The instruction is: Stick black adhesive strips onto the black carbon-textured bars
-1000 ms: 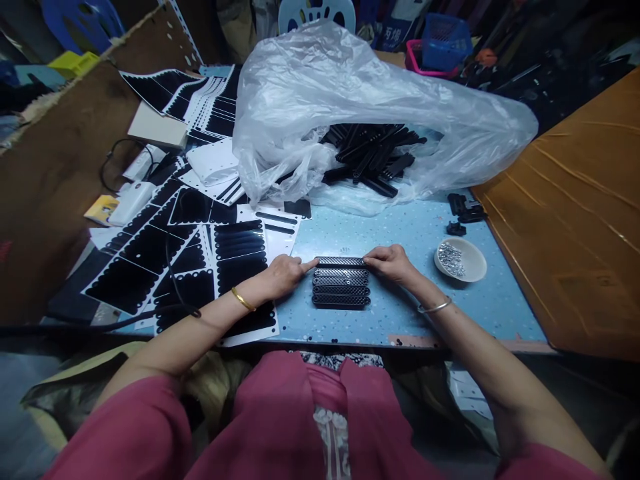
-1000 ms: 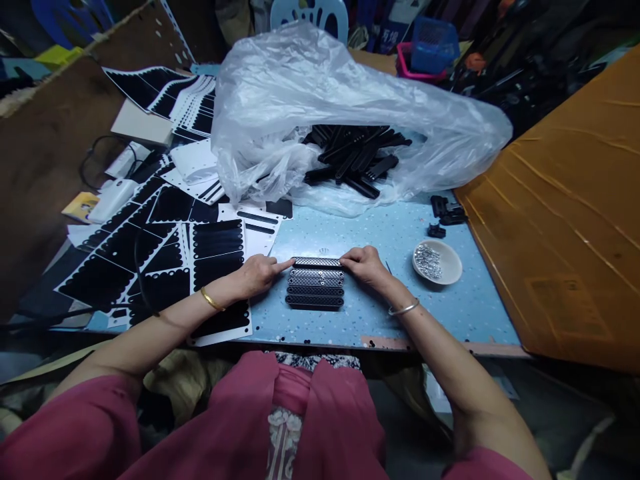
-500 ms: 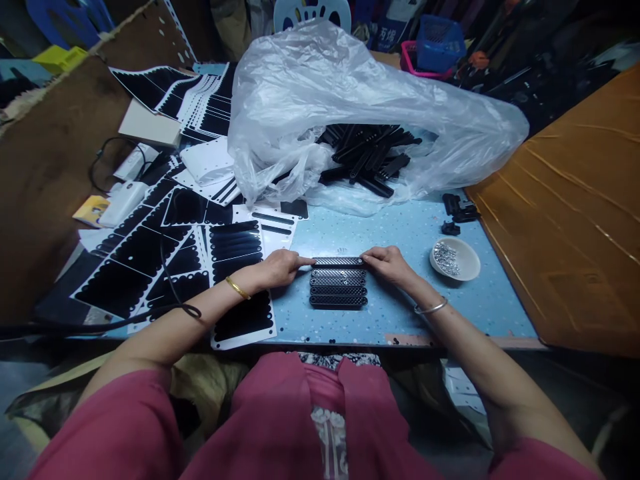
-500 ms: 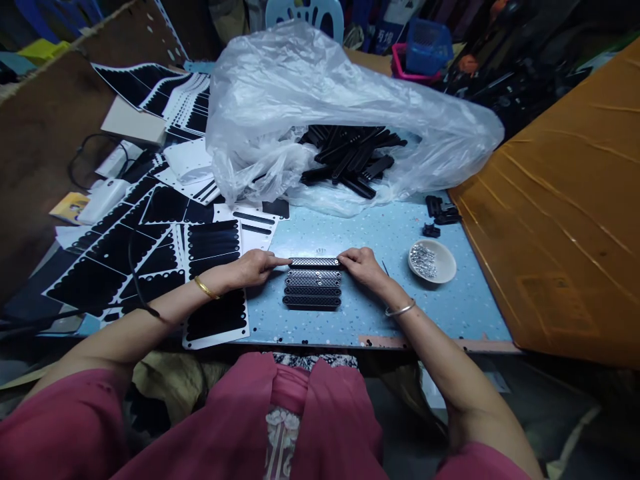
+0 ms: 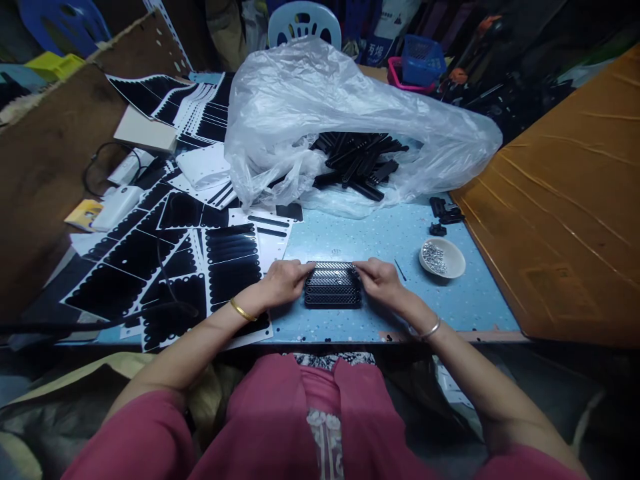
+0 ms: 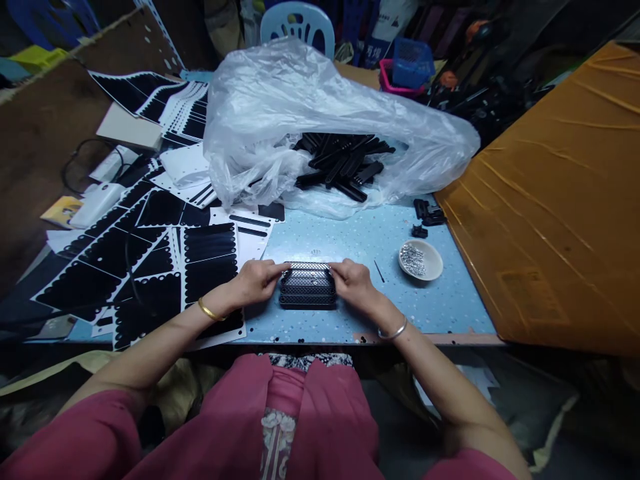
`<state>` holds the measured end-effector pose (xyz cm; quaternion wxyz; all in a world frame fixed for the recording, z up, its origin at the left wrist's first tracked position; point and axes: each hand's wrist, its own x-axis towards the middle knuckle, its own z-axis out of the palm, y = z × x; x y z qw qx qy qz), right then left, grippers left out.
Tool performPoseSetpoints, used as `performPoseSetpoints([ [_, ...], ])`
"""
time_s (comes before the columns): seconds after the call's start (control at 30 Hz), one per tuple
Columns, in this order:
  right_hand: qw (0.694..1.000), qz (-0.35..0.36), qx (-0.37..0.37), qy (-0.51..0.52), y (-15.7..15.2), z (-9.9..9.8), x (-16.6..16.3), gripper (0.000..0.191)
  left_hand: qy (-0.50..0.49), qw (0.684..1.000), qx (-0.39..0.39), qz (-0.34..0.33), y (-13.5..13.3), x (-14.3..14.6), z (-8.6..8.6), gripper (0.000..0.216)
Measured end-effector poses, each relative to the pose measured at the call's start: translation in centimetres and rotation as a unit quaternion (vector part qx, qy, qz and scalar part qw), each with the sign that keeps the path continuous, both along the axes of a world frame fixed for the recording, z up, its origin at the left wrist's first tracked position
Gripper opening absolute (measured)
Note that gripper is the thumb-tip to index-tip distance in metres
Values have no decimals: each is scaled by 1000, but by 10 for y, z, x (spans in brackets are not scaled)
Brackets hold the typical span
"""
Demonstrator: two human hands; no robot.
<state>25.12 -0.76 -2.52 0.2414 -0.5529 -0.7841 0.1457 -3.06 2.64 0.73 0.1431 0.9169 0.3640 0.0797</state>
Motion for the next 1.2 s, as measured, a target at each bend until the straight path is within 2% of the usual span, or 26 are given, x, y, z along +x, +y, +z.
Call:
performPoseSetpoints([
  [0.13, 989, 89, 24, -117, -23, 8, -13, 42, 23, 998, 27, -54, -13, 24, 6, 46],
  [0.27, 977, 97, 17, -187, -24, 11, -19, 48, 77, 995, 17, -59, -14, 44, 11, 48],
  [0.4, 963, 104, 4, -248, -21, 14, -21, 52, 124, 990, 28, -68, -13, 49, 12, 46],
  [0.53, 950, 105, 8, -293, -23, 19, -19, 55, 133, 985, 55, -94, -13, 46, 11, 41],
  [0.77, 931, 117, 15, -346, -27, 24, 2, 48, 146, 979, 83, -118, -13, 31, 12, 40],
  [0.87, 925, 113, 22, -362, -29, 22, 10, 46, 164, 977, 83, -112, -16, 23, 11, 42],
  [1.07, 921, 101, -9, -376, -29, 17, 13, 45, 194, 972, 97, -89, -23, 8, 7, 52],
  [1.2, 908, 128, 0, -398, -32, 15, 11, 46, 178, 977, 99, -64, -26, -3, 2, 51],
])
